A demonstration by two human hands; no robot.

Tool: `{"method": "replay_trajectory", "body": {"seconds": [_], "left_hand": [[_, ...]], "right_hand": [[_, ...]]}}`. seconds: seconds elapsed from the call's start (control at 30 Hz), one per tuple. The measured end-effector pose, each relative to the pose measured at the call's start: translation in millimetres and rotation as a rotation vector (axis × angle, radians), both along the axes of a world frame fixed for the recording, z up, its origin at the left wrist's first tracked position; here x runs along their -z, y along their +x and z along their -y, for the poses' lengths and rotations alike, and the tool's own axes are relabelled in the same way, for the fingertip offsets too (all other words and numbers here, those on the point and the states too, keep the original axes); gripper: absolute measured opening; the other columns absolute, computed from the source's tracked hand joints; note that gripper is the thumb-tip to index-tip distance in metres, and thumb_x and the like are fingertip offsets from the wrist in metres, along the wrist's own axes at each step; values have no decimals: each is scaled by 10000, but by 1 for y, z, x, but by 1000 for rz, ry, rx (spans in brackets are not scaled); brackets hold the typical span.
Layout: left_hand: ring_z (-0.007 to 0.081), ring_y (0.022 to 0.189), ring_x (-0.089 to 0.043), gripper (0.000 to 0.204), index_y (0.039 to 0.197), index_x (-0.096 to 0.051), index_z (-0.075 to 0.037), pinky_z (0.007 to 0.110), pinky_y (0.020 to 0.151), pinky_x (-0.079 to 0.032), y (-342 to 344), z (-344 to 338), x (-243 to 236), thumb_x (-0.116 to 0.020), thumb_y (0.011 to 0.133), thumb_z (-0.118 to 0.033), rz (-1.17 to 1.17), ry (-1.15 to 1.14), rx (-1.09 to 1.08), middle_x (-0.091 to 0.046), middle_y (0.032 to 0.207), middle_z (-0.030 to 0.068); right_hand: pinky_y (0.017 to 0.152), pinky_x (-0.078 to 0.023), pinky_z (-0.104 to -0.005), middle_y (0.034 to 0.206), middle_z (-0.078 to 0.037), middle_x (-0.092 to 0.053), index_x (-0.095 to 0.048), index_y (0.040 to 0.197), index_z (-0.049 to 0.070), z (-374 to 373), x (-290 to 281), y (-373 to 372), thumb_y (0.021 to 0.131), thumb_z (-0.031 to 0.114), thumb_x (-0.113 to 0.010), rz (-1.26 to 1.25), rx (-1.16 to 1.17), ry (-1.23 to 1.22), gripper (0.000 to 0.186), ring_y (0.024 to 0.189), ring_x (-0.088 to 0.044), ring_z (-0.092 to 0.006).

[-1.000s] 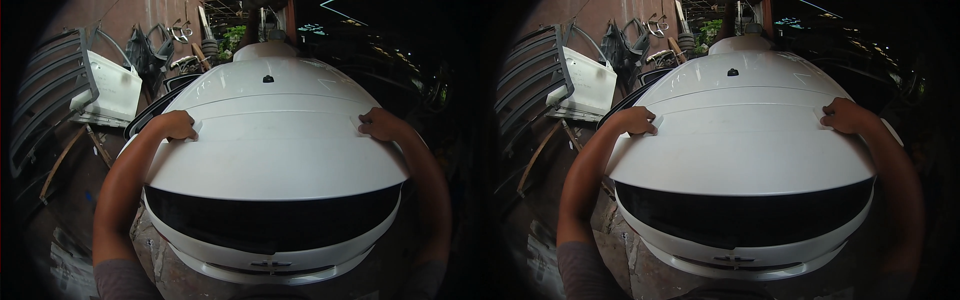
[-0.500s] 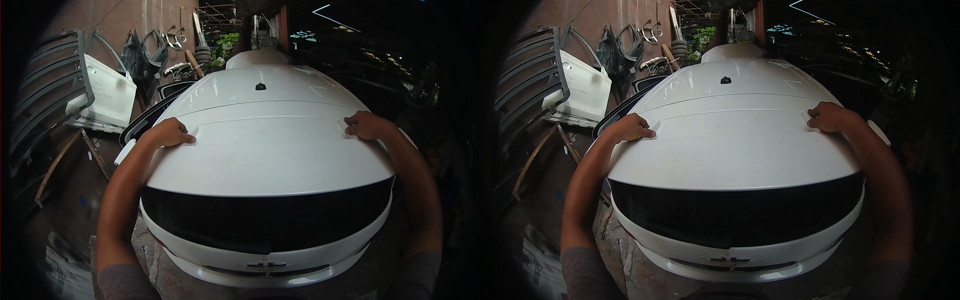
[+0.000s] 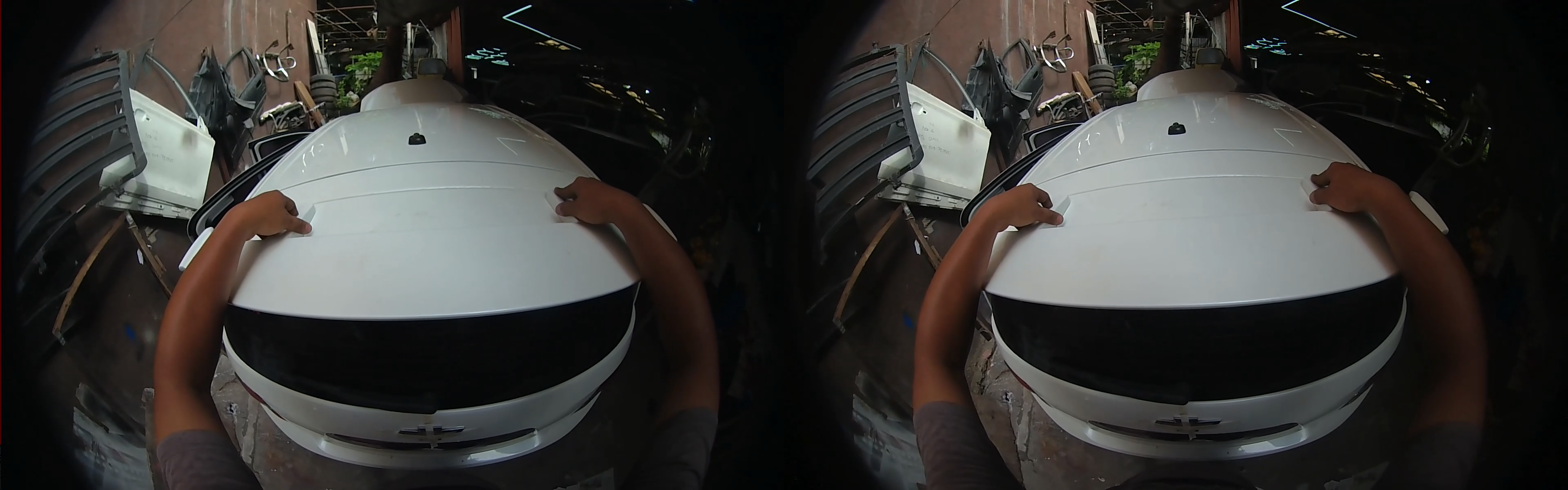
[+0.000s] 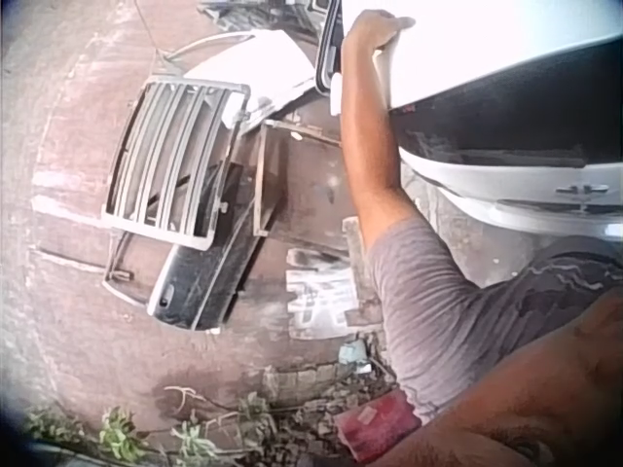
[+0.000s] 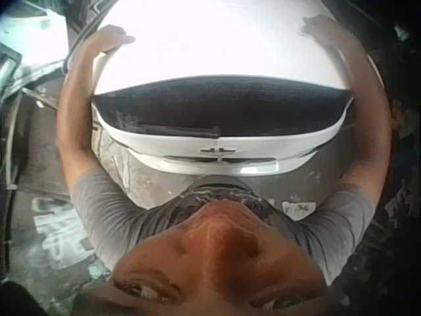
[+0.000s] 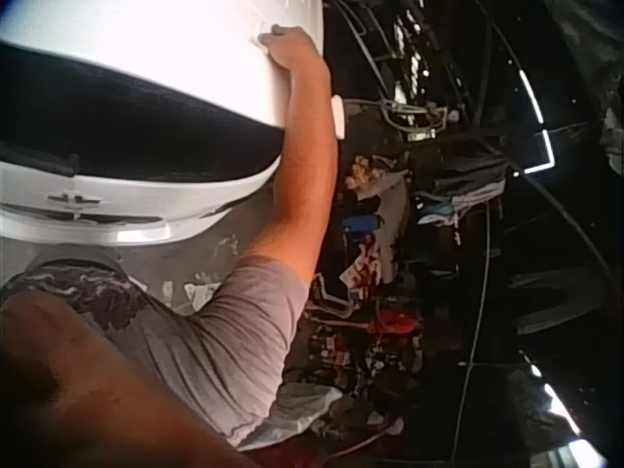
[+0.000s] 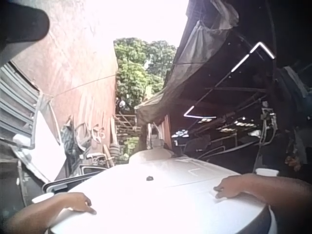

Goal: Installing a rear spoiler onto a white car with assistance from others.

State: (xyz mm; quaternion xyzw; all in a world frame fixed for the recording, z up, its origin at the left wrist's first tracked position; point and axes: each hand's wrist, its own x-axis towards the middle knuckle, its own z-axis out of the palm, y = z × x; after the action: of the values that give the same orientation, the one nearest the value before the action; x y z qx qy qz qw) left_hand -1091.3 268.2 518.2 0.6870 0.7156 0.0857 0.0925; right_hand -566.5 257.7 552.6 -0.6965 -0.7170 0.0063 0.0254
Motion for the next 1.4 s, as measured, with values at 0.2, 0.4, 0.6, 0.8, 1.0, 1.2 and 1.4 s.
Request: {"method": "replay_trajectory", "body": {"seconds": [0.2, 0.4, 0.6, 0.8, 1.0, 1.2, 1.4], "left_hand": [[286, 980, -689, 610, 1221, -724, 14, 390, 882, -528, -3, -3, 0, -825, 831, -443, 28, -43, 16, -732, 1066, 188], [284, 984, -682, 606, 1215, -731, 6, 385, 887, -523, 0, 6, -7, -763, 882, -499, 41, -16, 26, -734, 1079, 186], [295, 1104, -711, 416, 1177, -716, 18, 365, 960, -541, -35, 58, -23, -742, 946, -326, 392, 835, 208, -723, 1201, 219], [111, 820, -653, 253, 1200, -674, 19, 268, 799, -526, -51, 188, 111, -657, 973, -92, 1053, 1528, 154, -701, 991, 95], [119, 789, -662, 175, 1125, -676, 12, 261, 742, -547, 12, 199, 258, -618, 971, -48, 1717, 917, -117, -684, 899, 69], [182, 908, -759, 134, 1058, -715, -1, 303, 789, -593, 94, 223, 353, -691, 927, -18, 1826, 453, 275, -764, 979, 131], [210, 866, -766, 148, 1064, -727, -29, 312, 782, -597, 136, 249, 386, -707, 938, -105, 1840, 122, 569, -770, 941, 93]], "right_hand": [[1119, -439, -390, 1375, -228, -642, -561, 1475, 78, -4, 3, 3, 943, 367, -631, 21, -26, 15, 610, 1259, -630, -347], [1110, -449, -384, 1360, -231, -651, -567, 1466, 65, -1, 0, 2, 945, 357, -635, 65, -14, 42, 601, 1256, -633, -343], [1073, -469, -366, 1318, -254, -671, -570, 1451, 30, -16, 3, 21, 918, 294, -672, 18, -63, 60, 604, 1190, -669, -323], [1071, -459, -370, 1332, -268, -660, -543, 1461, -5, 6, -4, -22, 904, 218, -680, 1, 33, 36, 615, 1213, -651, -274], [865, -543, -316, 1111, -96, -755, -640, 1388, 36, -29, -48, 97, 979, 185, -603, 120, -193, 92, 437, 942, -682, -148], [841, -543, -312, 1103, -90, -755, -639, 1394, 50, -40, -106, 15, 981, 189, -605, 426, -41, -14, 436, 923, -681, -143], [812, -544, -308, 1092, -83, -755, -638, 1400, 67, 3, -138, -2, 984, 194, -607, 536, 172, 13, 436, 900, -679, -136]]}}
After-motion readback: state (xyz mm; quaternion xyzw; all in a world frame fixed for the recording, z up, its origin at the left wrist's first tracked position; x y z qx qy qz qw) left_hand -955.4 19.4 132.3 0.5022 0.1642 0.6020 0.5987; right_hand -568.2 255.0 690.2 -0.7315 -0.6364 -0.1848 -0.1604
